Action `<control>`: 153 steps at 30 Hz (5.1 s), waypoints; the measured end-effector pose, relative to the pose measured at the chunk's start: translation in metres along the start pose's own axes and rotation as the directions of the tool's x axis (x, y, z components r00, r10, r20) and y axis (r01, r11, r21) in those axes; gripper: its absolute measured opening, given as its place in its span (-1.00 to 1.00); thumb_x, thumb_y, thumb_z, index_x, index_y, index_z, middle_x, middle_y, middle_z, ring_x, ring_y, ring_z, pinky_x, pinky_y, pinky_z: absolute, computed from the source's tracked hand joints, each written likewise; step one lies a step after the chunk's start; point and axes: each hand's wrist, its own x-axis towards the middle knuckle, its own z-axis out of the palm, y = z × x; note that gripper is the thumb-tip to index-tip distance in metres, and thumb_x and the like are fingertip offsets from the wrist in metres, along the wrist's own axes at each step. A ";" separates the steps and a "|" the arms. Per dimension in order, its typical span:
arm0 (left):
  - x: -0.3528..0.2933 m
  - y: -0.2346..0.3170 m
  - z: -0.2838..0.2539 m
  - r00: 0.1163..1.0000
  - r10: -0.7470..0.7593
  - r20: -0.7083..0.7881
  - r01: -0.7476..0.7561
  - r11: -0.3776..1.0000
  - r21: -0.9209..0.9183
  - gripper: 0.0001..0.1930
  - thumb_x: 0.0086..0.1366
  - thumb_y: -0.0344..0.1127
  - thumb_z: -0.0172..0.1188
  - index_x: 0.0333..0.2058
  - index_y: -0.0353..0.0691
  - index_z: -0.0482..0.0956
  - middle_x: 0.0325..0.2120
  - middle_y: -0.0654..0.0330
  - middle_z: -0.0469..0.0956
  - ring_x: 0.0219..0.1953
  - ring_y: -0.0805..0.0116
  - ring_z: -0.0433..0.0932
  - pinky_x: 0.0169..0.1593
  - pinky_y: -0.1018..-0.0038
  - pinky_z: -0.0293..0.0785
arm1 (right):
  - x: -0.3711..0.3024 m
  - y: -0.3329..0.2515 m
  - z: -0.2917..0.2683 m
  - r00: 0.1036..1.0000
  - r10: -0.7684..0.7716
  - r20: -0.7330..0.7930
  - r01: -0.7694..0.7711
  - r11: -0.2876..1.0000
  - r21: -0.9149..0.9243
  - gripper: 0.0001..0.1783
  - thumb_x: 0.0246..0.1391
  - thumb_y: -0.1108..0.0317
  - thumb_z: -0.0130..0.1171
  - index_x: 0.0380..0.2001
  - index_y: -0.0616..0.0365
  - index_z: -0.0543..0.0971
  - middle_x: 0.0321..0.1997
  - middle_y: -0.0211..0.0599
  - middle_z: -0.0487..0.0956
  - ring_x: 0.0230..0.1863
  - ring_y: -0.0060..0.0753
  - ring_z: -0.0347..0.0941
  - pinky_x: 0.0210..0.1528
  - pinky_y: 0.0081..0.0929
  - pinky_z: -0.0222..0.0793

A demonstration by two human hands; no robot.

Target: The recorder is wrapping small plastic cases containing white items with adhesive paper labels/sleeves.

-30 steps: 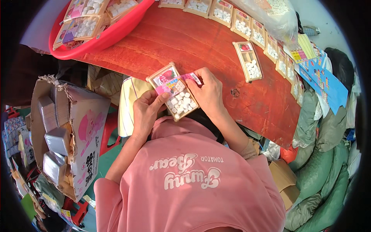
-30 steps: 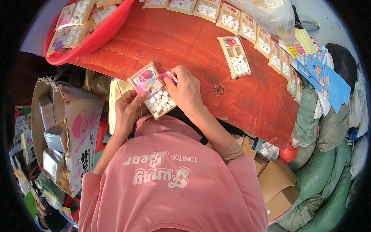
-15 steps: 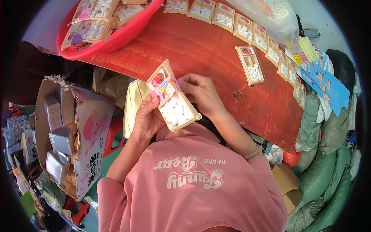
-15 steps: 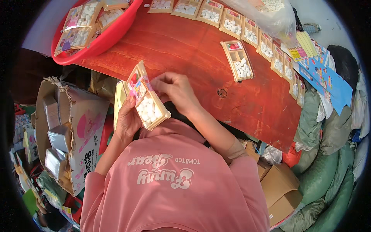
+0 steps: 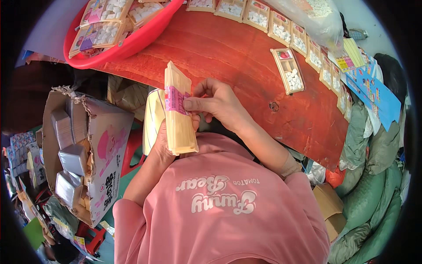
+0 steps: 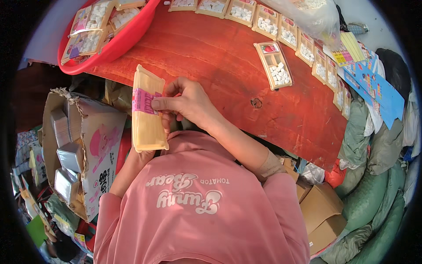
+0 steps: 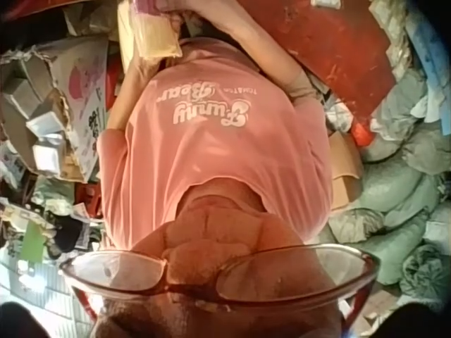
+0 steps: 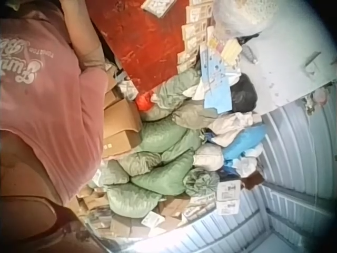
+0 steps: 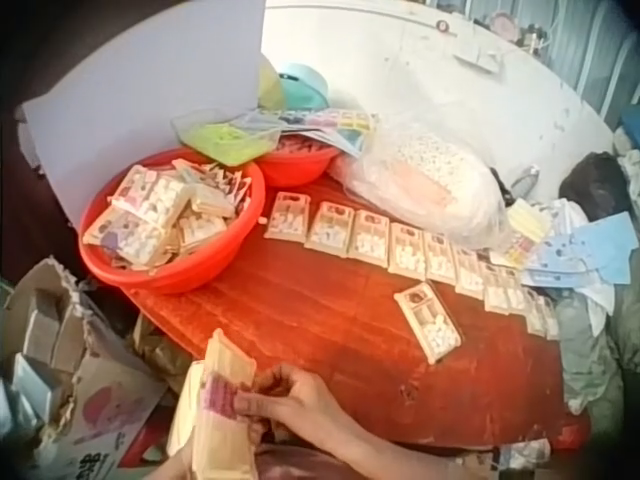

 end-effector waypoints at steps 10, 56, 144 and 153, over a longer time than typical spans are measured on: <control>-0.001 0.016 0.008 0.987 0.122 0.106 -0.118 0.992 -0.036 -0.67 0.22 -0.23 0.13 -0.11 -0.30 0.43 -0.28 0.08 0.56 -0.24 0.22 0.58 -0.15 0.32 0.56 | 0.014 -0.003 0.006 0.994 -0.107 -0.006 0.107 0.993 0.042 -0.77 -0.06 0.36 0.26 -0.36 0.13 0.42 -0.42 -0.48 0.48 -0.43 -0.70 0.38 -0.50 -0.72 0.21; -0.012 0.051 0.056 0.863 0.502 -0.053 -0.476 0.843 0.250 -0.73 0.28 -0.40 0.03 -0.06 -0.31 0.42 -0.24 0.16 0.55 -0.25 0.44 0.57 -0.16 0.48 0.54 | 0.009 -0.029 0.008 0.546 -0.837 -0.015 0.644 0.432 -0.631 -0.87 -0.03 0.47 0.22 -0.36 0.26 0.60 -0.22 -0.22 0.56 -0.23 -0.39 0.51 -0.25 -0.53 0.44; -0.076 0.102 0.045 0.804 0.573 0.158 -0.244 0.075 0.967 -0.82 0.27 -0.34 0.06 -0.35 -0.39 0.48 -0.62 0.30 0.41 -0.54 0.62 0.28 -0.45 0.59 0.25 | 0.023 -0.021 0.085 0.393 -0.888 0.239 0.749 0.158 -0.644 -0.88 -0.11 0.56 0.22 -0.42 0.25 0.53 -0.48 -0.19 0.54 -0.52 -0.25 0.51 -0.52 -0.45 0.41; -0.058 0.081 0.069 0.695 0.473 0.541 -0.272 -0.524 0.807 -0.91 0.15 -0.50 0.05 -0.35 -0.34 0.44 -0.54 -0.05 0.47 -0.49 -0.08 0.45 -0.45 0.29 0.38 | 0.008 -0.033 0.061 0.538 -0.824 0.179 0.644 0.266 -0.717 -0.91 -0.13 0.57 0.19 -0.46 0.29 0.53 -0.59 -0.21 0.54 -0.59 -0.40 0.51 -0.55 -0.55 0.39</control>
